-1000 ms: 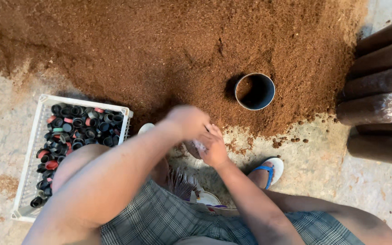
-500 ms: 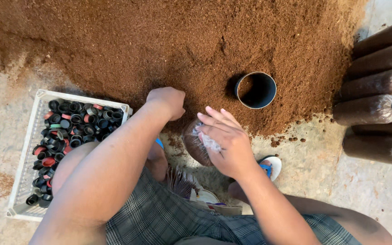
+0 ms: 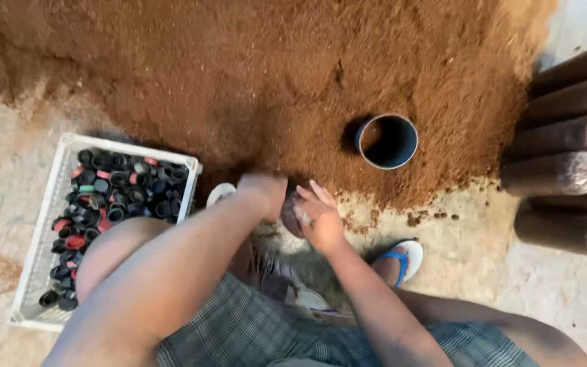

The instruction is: The person fills plastic bags with brown substrate from a large pile using a metal cylinder as a funnel, then secures the openings with black plastic rings.

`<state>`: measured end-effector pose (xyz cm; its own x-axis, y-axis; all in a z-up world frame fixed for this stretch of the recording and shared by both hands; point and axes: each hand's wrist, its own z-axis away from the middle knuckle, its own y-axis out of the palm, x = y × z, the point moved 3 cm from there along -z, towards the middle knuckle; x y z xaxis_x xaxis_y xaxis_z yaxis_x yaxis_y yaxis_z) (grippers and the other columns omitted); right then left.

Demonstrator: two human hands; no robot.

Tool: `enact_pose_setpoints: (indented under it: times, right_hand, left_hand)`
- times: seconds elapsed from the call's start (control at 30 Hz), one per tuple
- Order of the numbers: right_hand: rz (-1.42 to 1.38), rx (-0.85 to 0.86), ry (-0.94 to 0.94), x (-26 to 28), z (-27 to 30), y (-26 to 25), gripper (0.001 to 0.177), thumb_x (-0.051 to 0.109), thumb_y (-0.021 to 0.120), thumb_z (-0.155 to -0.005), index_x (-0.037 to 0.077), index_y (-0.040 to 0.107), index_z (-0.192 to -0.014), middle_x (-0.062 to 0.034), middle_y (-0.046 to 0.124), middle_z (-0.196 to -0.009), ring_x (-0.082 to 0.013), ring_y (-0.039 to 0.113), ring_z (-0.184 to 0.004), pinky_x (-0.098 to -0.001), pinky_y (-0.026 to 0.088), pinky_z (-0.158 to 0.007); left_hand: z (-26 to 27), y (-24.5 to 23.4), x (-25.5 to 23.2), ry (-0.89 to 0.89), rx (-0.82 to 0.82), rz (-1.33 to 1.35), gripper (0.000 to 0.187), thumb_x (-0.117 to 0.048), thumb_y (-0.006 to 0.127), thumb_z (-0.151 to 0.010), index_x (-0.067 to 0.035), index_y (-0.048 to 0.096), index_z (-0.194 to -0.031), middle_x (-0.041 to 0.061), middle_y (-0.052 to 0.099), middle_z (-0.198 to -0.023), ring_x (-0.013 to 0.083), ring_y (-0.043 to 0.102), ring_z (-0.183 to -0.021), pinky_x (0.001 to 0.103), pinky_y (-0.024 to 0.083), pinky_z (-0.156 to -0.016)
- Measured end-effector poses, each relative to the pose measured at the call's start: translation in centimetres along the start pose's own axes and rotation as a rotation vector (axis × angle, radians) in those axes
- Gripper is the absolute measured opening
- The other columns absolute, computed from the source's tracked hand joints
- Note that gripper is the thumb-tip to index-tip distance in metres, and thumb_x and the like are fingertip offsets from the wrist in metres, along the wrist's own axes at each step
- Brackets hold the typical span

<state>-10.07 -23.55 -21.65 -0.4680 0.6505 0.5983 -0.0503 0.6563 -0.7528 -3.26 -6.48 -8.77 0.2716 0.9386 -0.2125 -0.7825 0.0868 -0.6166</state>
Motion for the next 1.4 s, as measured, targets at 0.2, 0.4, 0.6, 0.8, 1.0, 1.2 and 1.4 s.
enact_pose_setpoints:
  times: [0.2, 0.4, 0.6, 0.8, 1.0, 1.2, 1.4]
  right_hand:
    - [-0.154, 0.129, 0.228, 2.5, 0.2, -3.6, 0.117, 0.040, 0.099, -0.054, 0.008, 0.044, -0.153, -0.0261, 0.041, -0.157, -0.0483, 0.043, -0.141, -0.0536, 0.038, -0.120]
    - [-0.132, 0.216, 0.314, 0.6, 2.0, -3.4, 0.151, 0.042, 0.103, -0.039, 0.002, 0.022, -0.160, -0.0299, 0.042, -0.151, -0.0500, 0.044, -0.138, -0.0563, 0.038, -0.119]
    - [0.039, -0.011, 0.478, 3.5, 2.8, -2.4, 0.142, 0.060, 0.095, -0.059, -0.004, 0.018, -0.159, -0.0339, 0.041, -0.146, -0.0531, 0.048, -0.132, -0.0594, 0.045, -0.110]
    - [-0.052, 0.351, 0.574, 5.6, 0.8, -6.5, 0.139, 0.047, 0.096, -0.066, 0.008, 0.007, -0.164, -0.0337, 0.044, -0.142, -0.0545, 0.055, -0.127, -0.0616, 0.048, -0.110]
    - [0.026, 0.669, 0.621, 5.2, -0.4, -9.7, 0.134, 0.040, 0.091, -0.077, 0.032, -0.009, -0.165, -0.0254, 0.039, -0.154, -0.0470, 0.057, -0.129, -0.0585, 0.047, -0.110]
    - [-0.017, 0.718, 0.665, 3.6, -0.9, -10.2, 0.128, 0.043, 0.086, -0.076, 0.025, -0.003, -0.166, -0.0223, 0.029, -0.165, -0.0481, 0.041, -0.145, -0.0598, 0.032, -0.124]
    - [-0.084, 0.708, 0.650, 3.5, 0.2, -9.5, 0.125, 0.031, 0.083, -0.077, 0.026, -0.005, -0.166, -0.0239, 0.027, -0.166, -0.0474, 0.037, -0.147, -0.0581, 0.030, -0.126]
  left_hand:
    - [-1.5, 6.2, -1.8, 0.078, 0.281, 0.084, 0.120, -0.027, 0.075, -0.087, 0.012, -0.016, -0.156, 0.033, 0.044, -0.153, 0.0419, 0.045, -0.145, 0.054, 0.036, -0.123]
    - [-2.9, 6.7, -1.2, 0.191, 0.154, 0.262, 0.106, -0.021, 0.061, -0.090, 0.000, -0.017, -0.159, 0.036, 0.052, -0.142, 0.0470, 0.053, -0.135, 0.057, 0.042, -0.118]
    - [-2.1, 3.7, -1.6, 0.213, -0.030, 0.332, 0.090, -0.010, 0.052, -0.091, -0.004, -0.001, -0.164, 0.035, 0.062, -0.130, 0.0475, 0.060, -0.126, 0.057, 0.051, -0.107]
    - [-1.0, 0.9, -2.3, 0.217, 0.024, 0.041, 0.084, -0.015, 0.057, -0.088, -0.005, 0.016, -0.161, 0.030, 0.066, -0.127, 0.0447, 0.064, -0.122, 0.057, 0.054, -0.102]
    - [0.2, -0.5, -3.4, 0.208, -0.222, -0.130, 0.044, -0.016, 0.062, -0.091, -0.011, 0.053, -0.134, 0.018, 0.069, -0.116, 0.0379, 0.071, -0.107, 0.056, 0.057, -0.086]
    - [7.6, -3.4, -7.1, 0.263, -0.231, -0.209, 0.030, -0.015, 0.063, -0.097, -0.018, 0.060, -0.127, 0.020, 0.044, -0.137, 0.0441, 0.059, -0.121, 0.050, 0.051, -0.092]
    - [4.3, 0.8, -6.1, 0.197, -0.199, -0.268, 0.032, -0.022, 0.056, -0.102, -0.030, 0.068, -0.131, 0.016, 0.021, -0.164, 0.0405, 0.046, -0.135, 0.052, 0.042, -0.103]
